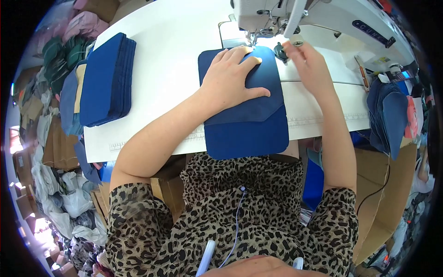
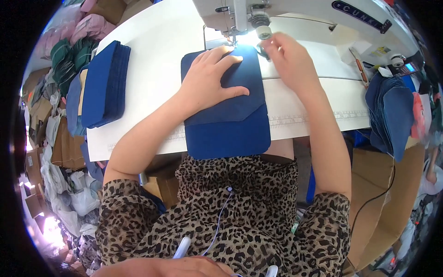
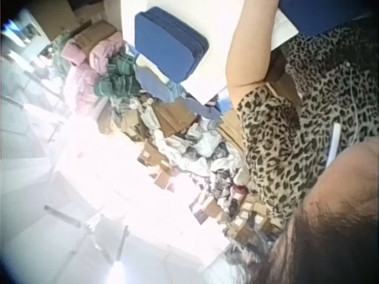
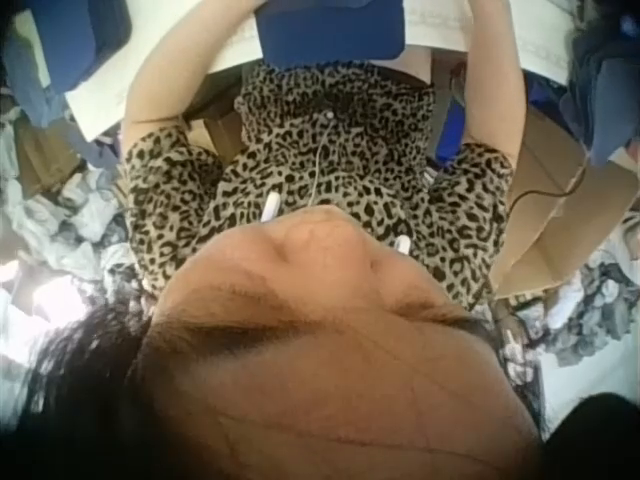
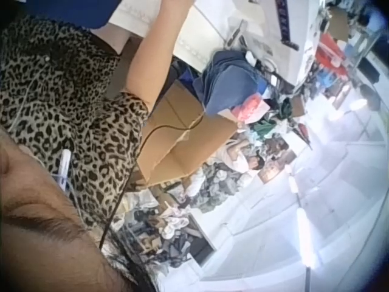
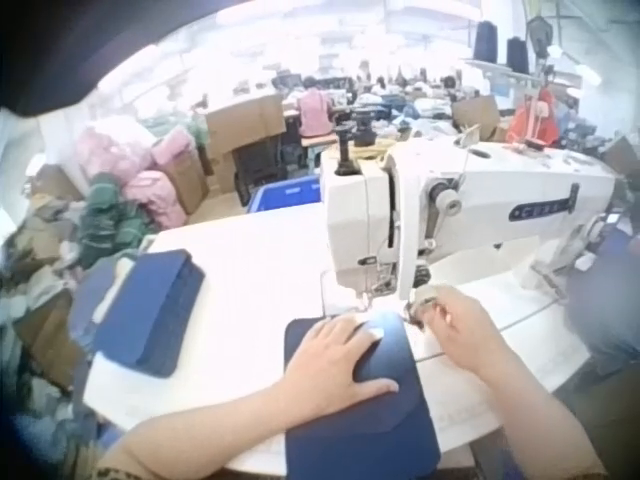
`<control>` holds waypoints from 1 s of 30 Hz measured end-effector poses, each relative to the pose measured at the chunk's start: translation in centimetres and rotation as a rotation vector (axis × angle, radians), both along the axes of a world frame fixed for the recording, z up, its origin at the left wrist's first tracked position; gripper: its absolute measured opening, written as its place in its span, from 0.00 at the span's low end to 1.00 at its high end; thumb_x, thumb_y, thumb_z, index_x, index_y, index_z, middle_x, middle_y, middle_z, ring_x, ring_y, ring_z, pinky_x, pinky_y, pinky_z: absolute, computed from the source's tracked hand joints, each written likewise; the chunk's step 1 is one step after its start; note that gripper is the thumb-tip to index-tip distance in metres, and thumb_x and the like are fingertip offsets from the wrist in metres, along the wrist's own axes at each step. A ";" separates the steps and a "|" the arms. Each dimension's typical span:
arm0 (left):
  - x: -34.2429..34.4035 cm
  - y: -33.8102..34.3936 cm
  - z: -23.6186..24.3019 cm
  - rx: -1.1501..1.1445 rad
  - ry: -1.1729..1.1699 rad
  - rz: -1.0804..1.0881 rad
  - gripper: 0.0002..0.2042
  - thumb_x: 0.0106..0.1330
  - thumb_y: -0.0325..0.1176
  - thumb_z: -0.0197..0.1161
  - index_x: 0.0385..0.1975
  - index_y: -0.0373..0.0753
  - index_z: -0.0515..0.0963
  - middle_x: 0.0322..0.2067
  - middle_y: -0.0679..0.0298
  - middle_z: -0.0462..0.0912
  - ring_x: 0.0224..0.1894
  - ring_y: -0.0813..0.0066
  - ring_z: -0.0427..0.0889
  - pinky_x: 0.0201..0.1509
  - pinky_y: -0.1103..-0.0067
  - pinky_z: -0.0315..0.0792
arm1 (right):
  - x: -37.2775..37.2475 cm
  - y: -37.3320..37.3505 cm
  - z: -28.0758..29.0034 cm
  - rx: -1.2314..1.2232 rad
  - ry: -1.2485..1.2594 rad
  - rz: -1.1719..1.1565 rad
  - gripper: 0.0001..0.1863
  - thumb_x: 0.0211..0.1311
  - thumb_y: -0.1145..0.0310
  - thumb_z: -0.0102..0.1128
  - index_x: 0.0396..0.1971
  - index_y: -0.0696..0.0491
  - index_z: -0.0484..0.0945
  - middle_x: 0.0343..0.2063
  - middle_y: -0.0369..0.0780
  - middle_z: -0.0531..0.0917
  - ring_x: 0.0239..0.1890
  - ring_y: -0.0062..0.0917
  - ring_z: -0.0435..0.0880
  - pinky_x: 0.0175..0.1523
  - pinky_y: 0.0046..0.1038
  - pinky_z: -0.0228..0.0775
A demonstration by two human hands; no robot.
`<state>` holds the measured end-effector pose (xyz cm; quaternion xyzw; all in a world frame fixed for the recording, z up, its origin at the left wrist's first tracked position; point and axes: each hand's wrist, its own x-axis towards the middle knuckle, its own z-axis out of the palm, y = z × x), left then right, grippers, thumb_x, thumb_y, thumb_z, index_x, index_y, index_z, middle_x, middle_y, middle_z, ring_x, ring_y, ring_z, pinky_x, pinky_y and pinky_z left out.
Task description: Sewing blue fabric pieces together using an industrial sewing machine.
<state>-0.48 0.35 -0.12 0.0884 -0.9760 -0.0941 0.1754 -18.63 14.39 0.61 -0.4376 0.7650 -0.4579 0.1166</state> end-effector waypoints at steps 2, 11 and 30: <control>-0.1 0.1 0.0 -0.018 0.028 -0.020 0.35 0.52 0.60 0.73 0.54 0.42 0.77 0.57 0.52 0.74 0.62 0.52 0.72 0.68 0.62 0.64 | -1.8 -0.6 0.2 -0.073 0.027 0.001 0.16 0.71 0.58 0.54 0.40 0.57 0.80 0.32 0.43 0.84 0.36 0.35 0.82 0.45 0.33 0.70; 0.0 0.1 -0.3 -0.014 0.029 -0.012 0.35 0.52 0.61 0.72 0.54 0.42 0.77 0.57 0.52 0.74 0.61 0.51 0.72 0.68 0.61 0.64 | -2.2 -2.0 -0.4 0.141 0.379 -0.047 0.15 0.71 0.61 0.48 0.42 0.57 0.79 0.32 0.45 0.84 0.38 0.41 0.82 0.45 0.36 0.72; 0.2 0.4 0.2 -0.008 -0.018 -0.008 0.34 0.53 0.59 0.72 0.55 0.43 0.76 0.58 0.54 0.73 0.63 0.52 0.71 0.69 0.62 0.63 | -2.8 -2.8 -2.6 -0.114 -0.021 -0.006 0.13 0.68 0.68 0.53 0.43 0.58 0.83 0.31 0.37 0.85 0.31 0.21 0.78 0.40 0.25 0.72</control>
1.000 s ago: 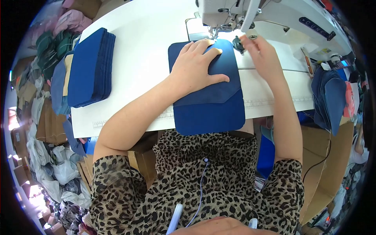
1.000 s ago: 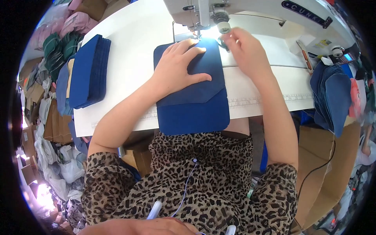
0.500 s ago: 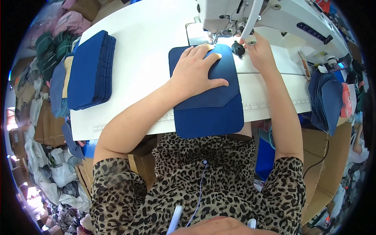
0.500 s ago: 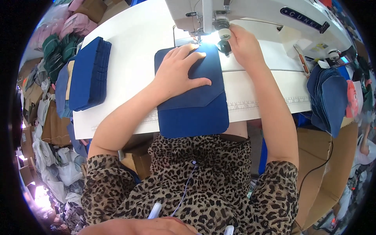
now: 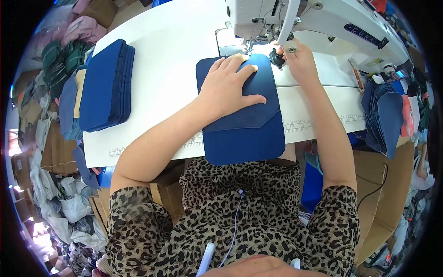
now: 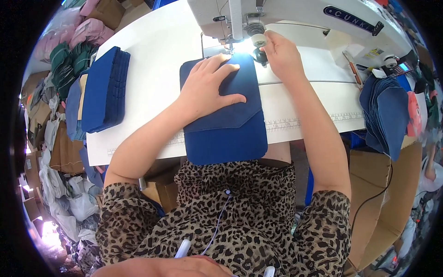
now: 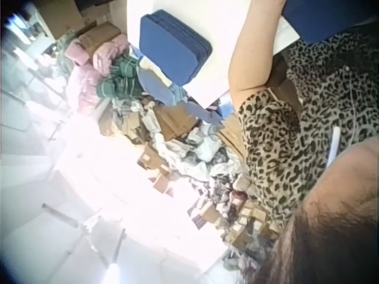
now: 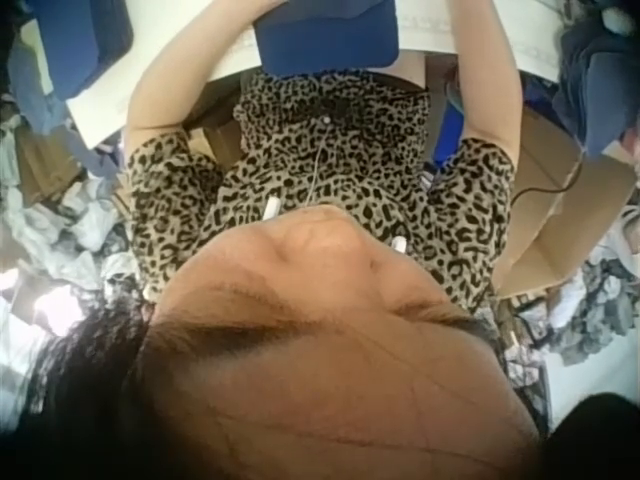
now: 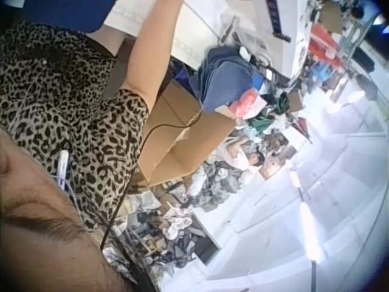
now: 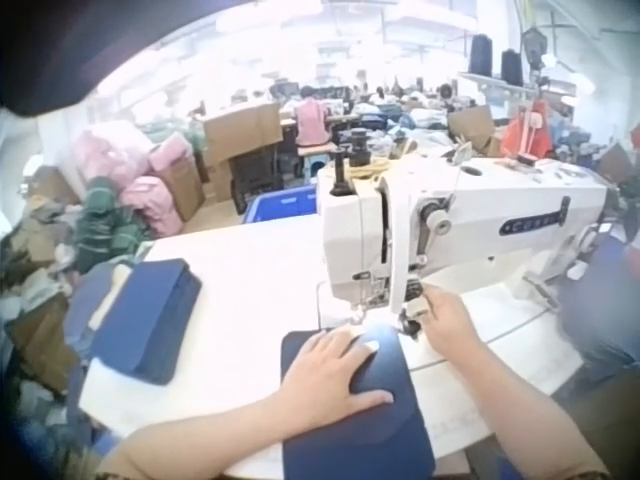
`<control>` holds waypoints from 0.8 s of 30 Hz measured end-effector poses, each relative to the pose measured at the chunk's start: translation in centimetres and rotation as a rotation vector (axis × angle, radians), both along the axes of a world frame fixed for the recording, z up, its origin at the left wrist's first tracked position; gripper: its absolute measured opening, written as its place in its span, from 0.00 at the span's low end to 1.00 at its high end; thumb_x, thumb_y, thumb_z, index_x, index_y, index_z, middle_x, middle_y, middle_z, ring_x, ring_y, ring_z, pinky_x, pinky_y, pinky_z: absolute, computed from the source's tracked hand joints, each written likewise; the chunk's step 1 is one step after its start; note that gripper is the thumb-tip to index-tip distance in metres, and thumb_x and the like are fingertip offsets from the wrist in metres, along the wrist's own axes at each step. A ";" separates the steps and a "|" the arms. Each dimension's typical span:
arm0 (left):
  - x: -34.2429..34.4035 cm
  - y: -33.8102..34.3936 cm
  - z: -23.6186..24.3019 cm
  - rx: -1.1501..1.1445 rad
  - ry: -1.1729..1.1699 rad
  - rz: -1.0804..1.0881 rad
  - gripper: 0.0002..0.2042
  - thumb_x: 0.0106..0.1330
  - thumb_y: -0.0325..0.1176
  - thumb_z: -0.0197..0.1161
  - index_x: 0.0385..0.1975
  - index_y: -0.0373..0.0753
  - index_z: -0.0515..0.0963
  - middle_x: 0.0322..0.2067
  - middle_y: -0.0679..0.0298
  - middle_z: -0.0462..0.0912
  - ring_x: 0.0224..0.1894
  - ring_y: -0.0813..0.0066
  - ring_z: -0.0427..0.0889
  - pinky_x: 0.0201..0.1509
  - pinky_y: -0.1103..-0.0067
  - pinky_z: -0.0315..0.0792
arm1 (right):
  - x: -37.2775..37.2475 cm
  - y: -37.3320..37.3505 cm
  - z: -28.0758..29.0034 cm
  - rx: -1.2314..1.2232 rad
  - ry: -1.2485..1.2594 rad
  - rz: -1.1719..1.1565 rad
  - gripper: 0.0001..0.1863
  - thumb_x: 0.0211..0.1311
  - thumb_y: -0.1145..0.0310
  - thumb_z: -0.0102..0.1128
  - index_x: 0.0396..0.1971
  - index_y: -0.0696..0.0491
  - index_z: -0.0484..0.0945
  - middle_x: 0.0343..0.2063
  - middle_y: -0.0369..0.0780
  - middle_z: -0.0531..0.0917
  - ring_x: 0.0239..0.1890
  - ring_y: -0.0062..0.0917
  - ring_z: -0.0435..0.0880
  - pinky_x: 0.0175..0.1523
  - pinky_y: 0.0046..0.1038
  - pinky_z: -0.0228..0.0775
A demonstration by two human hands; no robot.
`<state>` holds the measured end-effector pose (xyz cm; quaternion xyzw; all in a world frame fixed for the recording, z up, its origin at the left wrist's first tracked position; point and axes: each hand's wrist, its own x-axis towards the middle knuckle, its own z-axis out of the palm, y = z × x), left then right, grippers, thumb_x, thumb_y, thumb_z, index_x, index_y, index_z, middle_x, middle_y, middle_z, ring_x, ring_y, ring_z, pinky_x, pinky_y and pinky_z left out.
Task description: Sewing blue fabric pieces together using an industrial sewing machine.
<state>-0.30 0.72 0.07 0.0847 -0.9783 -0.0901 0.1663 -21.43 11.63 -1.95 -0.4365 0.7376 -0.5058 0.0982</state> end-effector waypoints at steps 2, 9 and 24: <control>0.1 0.1 0.0 -0.003 -0.005 0.003 0.34 0.53 0.59 0.72 0.56 0.44 0.76 0.58 0.54 0.73 0.63 0.52 0.71 0.69 0.62 0.63 | 0.0 0.1 0.0 0.017 -0.007 -0.002 0.13 0.69 0.67 0.54 0.45 0.57 0.83 0.31 0.37 0.85 0.31 0.20 0.78 0.40 0.24 0.72; -0.3 -0.3 -0.1 -0.018 0.029 0.002 0.34 0.54 0.60 0.72 0.56 0.44 0.76 0.58 0.54 0.73 0.64 0.53 0.71 0.69 0.61 0.63 | 0.5 1.0 0.6 0.009 0.053 -0.019 0.15 0.69 0.60 0.60 0.45 0.55 0.83 0.26 0.37 0.82 0.29 0.19 0.76 0.35 0.25 0.68; 3.4 1.8 1.5 0.087 -0.049 -0.159 0.21 0.61 0.39 0.69 0.53 0.41 0.76 0.60 0.54 0.73 0.66 0.51 0.68 0.69 0.61 0.63 | 9.1 8.7 1.7 0.063 0.456 0.363 0.12 0.49 0.79 0.60 0.34 0.50 0.84 0.41 0.36 0.82 0.48 0.33 0.79 0.58 0.37 0.67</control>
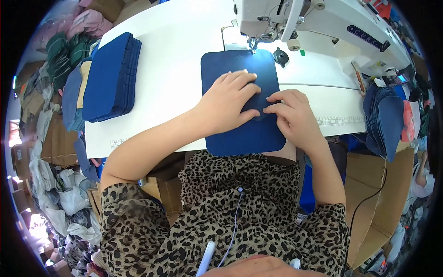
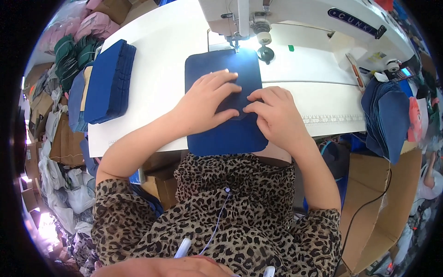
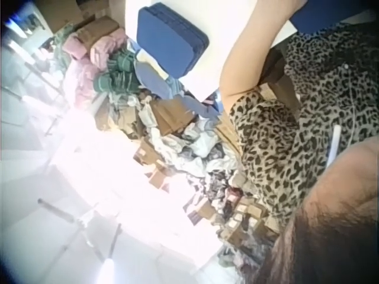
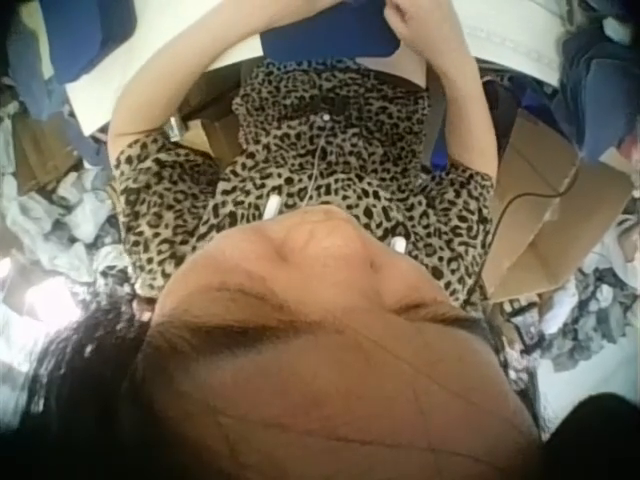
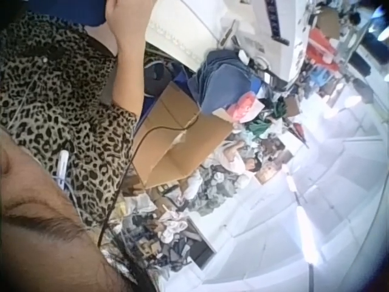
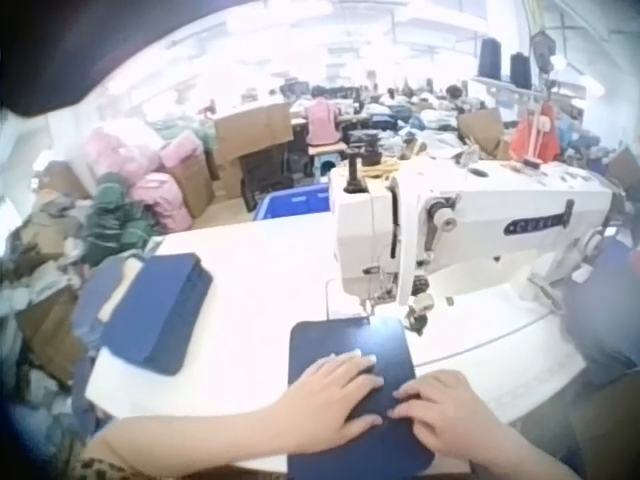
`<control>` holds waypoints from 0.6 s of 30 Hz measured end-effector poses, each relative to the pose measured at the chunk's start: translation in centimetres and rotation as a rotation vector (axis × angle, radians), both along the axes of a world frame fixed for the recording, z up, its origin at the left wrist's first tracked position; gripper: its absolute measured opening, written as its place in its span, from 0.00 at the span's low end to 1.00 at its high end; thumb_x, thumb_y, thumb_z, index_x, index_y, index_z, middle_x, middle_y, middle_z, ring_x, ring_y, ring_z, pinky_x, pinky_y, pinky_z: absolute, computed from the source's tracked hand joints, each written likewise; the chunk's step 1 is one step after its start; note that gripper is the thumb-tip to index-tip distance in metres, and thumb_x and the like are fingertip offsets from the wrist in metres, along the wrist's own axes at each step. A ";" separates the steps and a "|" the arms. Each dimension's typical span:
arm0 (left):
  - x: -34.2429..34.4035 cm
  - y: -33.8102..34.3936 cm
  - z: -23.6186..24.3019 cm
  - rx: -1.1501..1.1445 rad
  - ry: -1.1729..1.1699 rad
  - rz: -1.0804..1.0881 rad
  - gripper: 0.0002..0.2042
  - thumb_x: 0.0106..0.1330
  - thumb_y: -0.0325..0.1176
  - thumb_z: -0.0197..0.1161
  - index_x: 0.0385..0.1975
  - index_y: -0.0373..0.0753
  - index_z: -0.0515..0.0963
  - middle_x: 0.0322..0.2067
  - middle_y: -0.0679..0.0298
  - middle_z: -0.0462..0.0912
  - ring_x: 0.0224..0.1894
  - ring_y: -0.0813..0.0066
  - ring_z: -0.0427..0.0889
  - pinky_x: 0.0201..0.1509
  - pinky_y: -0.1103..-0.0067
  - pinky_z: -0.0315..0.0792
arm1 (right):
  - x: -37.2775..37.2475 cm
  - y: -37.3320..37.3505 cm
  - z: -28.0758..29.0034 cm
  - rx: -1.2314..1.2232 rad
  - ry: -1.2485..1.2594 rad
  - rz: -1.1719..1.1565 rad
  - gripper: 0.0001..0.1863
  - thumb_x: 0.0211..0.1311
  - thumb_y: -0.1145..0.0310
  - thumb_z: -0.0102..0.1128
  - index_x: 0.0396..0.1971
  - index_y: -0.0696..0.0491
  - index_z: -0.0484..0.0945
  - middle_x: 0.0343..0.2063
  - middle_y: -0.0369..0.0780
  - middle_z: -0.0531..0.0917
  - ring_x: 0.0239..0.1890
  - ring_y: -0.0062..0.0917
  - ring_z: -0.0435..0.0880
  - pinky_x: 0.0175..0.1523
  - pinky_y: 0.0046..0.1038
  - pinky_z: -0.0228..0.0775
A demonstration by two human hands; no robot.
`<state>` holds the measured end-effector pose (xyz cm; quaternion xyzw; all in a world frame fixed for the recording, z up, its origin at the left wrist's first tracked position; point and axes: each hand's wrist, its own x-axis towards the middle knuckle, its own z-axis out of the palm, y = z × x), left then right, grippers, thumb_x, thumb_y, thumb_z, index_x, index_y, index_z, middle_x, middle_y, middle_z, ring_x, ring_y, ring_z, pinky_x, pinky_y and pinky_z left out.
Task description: Sewing blue fabric pieces together using an industrial sewing machine.
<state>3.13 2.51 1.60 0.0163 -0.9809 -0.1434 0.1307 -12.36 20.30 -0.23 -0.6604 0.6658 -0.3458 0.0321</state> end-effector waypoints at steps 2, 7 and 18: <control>1.0 0.0 0.3 0.045 -0.031 -0.063 0.19 0.60 0.35 0.69 0.51 0.40 0.77 0.59 0.56 0.74 0.66 0.53 0.69 0.68 0.61 0.64 | 0.3 0.4 -0.4 -0.021 0.044 -0.041 0.14 0.48 0.80 0.60 0.35 0.48 0.84 0.42 0.35 0.82 0.50 0.32 0.78 0.60 0.37 0.65; 3.0 0.4 -0.5 0.088 0.049 -0.203 0.12 0.56 0.25 0.68 0.41 0.39 0.83 0.52 0.61 0.80 0.59 0.59 0.78 0.65 0.61 0.71 | 0.3 0.6 -0.6 -0.051 0.134 0.059 0.14 0.49 0.78 0.63 0.37 0.47 0.85 0.43 0.34 0.81 0.51 0.30 0.78 0.62 0.38 0.64; 2.1 1.2 0.3 0.023 0.037 -0.162 0.15 0.56 0.24 0.66 0.44 0.41 0.82 0.52 0.60 0.80 0.59 0.59 0.78 0.64 0.60 0.73 | 0.3 0.6 -0.4 -0.023 0.148 -0.021 0.12 0.53 0.78 0.59 0.36 0.47 0.84 0.43 0.33 0.81 0.51 0.28 0.78 0.64 0.39 0.62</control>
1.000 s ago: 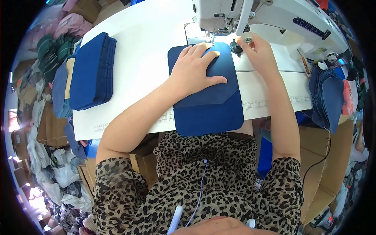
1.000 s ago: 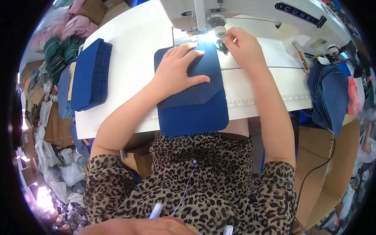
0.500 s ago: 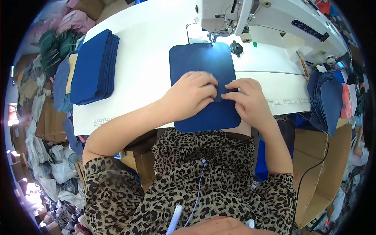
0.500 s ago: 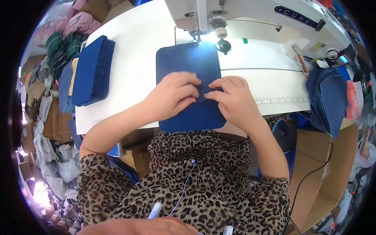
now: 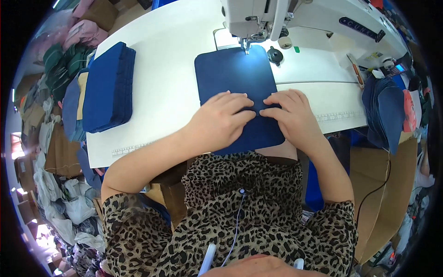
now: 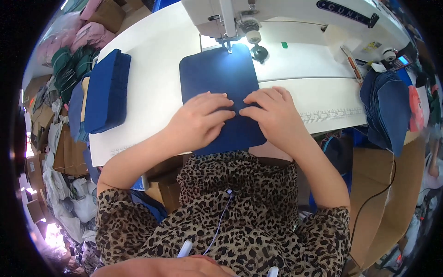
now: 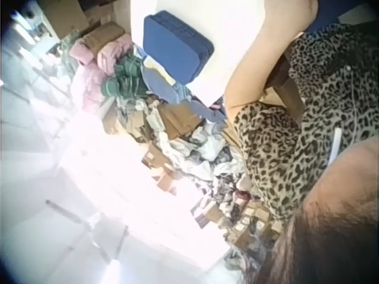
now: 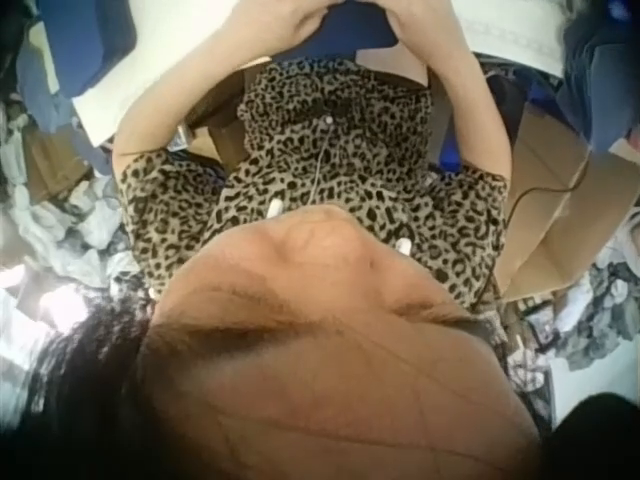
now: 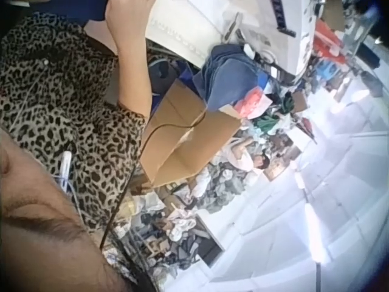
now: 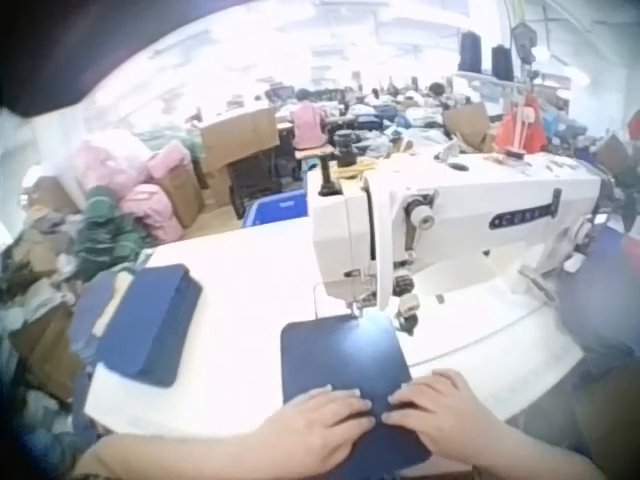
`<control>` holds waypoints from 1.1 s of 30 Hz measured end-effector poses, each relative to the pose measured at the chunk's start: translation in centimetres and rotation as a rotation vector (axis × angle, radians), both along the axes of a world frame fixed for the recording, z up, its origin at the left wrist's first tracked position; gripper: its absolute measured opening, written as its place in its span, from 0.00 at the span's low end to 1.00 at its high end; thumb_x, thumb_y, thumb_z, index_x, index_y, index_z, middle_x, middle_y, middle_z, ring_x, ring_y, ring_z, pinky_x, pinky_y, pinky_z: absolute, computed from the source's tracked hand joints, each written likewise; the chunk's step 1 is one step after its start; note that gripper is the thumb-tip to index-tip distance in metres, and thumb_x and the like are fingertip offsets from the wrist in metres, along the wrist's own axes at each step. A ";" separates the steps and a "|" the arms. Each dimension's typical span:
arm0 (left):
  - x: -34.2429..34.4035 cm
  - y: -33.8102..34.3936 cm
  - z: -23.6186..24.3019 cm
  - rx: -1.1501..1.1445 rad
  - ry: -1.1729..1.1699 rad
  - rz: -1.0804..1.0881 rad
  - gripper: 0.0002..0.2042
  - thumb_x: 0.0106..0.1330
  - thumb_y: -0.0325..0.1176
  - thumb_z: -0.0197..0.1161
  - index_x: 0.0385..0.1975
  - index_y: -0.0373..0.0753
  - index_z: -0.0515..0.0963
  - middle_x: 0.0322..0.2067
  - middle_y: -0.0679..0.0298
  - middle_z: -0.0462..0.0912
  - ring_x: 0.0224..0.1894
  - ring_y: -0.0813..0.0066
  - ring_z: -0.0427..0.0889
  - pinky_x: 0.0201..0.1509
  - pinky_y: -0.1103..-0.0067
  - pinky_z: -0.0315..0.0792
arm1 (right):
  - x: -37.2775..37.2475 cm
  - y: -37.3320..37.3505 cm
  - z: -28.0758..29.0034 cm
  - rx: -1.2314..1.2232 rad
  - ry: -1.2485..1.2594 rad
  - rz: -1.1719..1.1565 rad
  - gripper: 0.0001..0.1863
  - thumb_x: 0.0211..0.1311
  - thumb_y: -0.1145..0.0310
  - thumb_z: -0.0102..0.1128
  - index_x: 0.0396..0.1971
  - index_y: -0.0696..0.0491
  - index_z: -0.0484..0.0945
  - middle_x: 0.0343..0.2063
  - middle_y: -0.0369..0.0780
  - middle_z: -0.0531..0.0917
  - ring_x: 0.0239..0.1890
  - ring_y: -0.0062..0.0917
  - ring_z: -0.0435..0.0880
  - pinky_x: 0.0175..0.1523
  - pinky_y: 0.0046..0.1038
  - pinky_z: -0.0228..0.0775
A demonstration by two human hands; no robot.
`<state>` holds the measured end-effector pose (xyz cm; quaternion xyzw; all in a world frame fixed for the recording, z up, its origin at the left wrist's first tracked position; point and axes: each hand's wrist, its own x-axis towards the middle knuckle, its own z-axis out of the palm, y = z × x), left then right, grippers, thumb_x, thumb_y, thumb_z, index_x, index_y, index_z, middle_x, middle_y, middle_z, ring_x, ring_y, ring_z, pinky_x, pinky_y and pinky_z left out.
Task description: Sewing blue fabric pieces together using an industrial sewing machine.
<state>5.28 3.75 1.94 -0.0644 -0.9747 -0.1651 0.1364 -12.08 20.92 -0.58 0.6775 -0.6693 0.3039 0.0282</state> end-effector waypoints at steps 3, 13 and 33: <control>-0.9 -0.7 0.4 0.011 -0.023 0.008 0.13 0.56 0.25 0.66 0.43 0.40 0.81 0.51 0.60 0.79 0.59 0.59 0.78 0.64 0.60 0.73 | -0.6 -0.9 -0.2 0.003 0.016 -0.028 0.13 0.53 0.79 0.58 0.36 0.47 0.83 0.44 0.32 0.80 0.52 0.28 0.78 0.65 0.40 0.61; -3.3 -3.6 -0.2 -0.009 -0.013 0.087 0.12 0.58 0.27 0.64 0.43 0.40 0.81 0.51 0.61 0.80 0.54 0.59 0.80 0.63 0.63 0.72 | -2.9 -4.4 -0.2 0.010 0.121 -0.076 0.14 0.56 0.80 0.57 0.38 0.46 0.83 0.44 0.29 0.80 0.53 0.26 0.77 0.66 0.42 0.57; -7.7 -8.8 -1.7 -0.072 0.179 0.257 0.11 0.60 0.31 0.58 0.39 0.39 0.84 0.43 0.60 0.84 0.45 0.61 0.83 0.57 0.68 0.74 | -5.2 -8.9 -1.5 0.027 0.242 -0.277 0.23 0.56 0.79 0.57 0.50 0.41 0.83 0.53 0.29 0.83 0.53 0.31 0.77 0.69 0.46 0.52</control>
